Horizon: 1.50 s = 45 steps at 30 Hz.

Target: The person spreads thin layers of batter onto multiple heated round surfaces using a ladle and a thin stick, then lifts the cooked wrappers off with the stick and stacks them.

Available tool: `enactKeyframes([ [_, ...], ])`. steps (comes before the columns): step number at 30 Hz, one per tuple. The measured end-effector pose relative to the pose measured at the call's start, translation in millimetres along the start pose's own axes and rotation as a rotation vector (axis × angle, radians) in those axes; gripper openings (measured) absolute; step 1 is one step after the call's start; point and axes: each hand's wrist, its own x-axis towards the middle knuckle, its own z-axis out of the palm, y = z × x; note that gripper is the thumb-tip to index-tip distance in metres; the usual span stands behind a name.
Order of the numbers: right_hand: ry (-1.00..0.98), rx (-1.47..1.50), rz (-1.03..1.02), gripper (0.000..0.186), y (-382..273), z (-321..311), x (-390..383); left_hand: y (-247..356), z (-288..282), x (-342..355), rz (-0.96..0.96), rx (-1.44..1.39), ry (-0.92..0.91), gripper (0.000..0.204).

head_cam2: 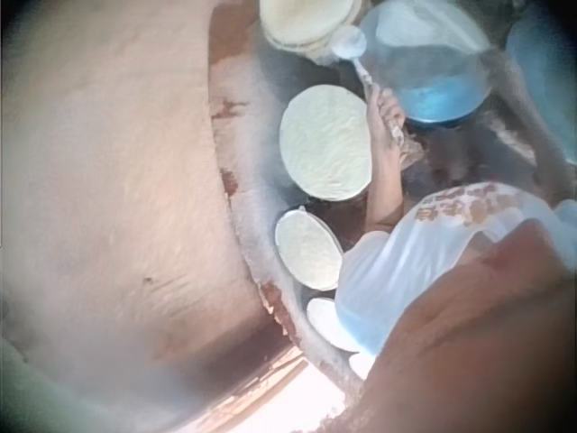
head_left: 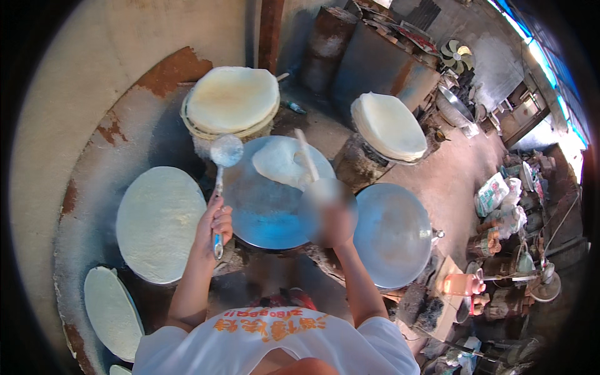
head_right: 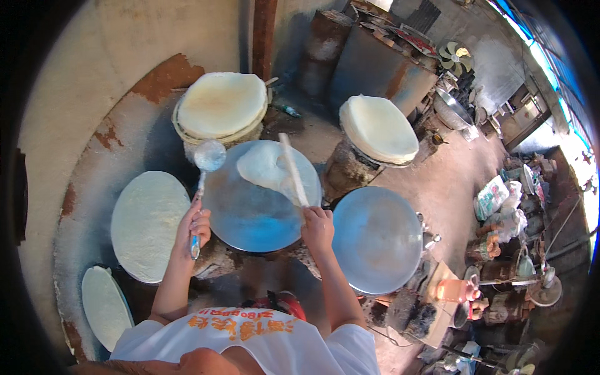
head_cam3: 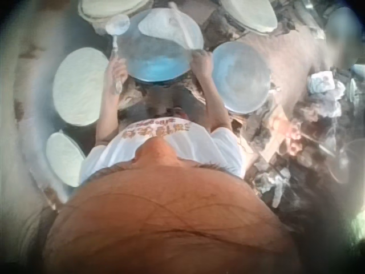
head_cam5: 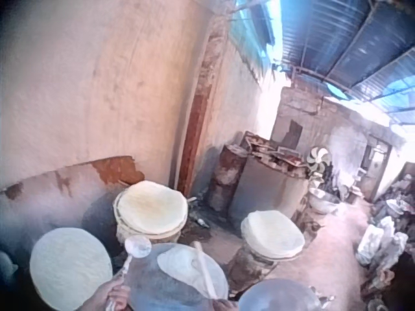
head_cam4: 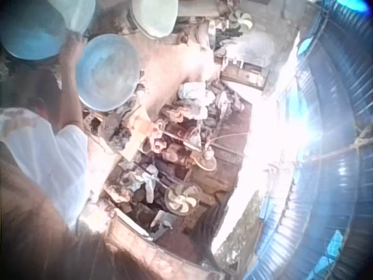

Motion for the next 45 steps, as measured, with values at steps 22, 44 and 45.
enactKeyframes([
  [22,-0.325,0.104,-0.387,0.032,63.3,-24.7,112.4,-106.8,41.3,-26.6,0.547,0.384,0.24,0.058],
  [44,-0.65,0.415,-0.714,0.039,37.1,23.8,130.0,-169.4,-28.8,-100.8,0.302,2.109,0.698,0.055],
  [45,-0.734,0.454,-0.595,0.038,54.1,29.8,141.4,-170.2,-24.2,-99.4,0.307,2.112,0.678,0.055],
])
